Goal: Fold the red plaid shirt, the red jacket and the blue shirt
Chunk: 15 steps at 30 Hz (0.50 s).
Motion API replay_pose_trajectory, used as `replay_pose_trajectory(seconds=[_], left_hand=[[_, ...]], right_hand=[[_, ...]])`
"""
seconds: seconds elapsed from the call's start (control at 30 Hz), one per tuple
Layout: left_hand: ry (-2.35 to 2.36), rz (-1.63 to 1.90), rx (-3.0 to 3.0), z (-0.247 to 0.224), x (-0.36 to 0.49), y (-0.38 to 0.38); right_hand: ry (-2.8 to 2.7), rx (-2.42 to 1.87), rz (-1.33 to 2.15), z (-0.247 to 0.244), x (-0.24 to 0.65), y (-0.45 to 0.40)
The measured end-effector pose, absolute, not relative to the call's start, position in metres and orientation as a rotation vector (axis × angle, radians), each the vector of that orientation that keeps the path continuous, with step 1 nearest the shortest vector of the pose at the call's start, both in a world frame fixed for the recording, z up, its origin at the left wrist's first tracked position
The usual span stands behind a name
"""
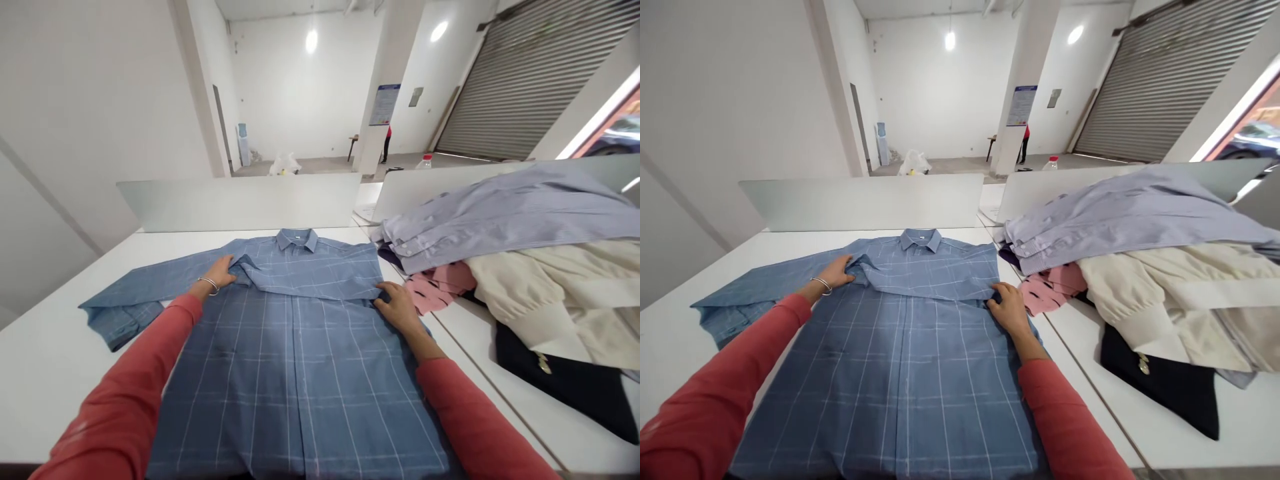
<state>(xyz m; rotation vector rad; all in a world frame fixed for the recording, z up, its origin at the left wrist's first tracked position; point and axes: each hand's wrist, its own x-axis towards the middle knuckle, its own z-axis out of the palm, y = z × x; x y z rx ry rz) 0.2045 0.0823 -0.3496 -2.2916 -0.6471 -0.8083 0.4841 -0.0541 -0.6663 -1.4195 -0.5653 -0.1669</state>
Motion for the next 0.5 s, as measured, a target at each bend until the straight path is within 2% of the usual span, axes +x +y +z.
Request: replay_pose_trajectory(seconds=[0.1,0.33,0.5], left_hand=[[-0.656,-0.861,-2.289,-0.342,0.211,0.083],[-0.752,-1.094,-2.147,-0.294,0.217,0.067],[-0.812,-1.028,-1.988,-0.309,0.209,0.073]], right_hand=[[-0.535,-1.464,-0.131,-0.665,0.484,-0.056],[-0.454,-1.554,-0.041,-0.657,0.477,-0.069],[-0.451,-1.574,-0.01,-0.654,0.472,-0.074]])
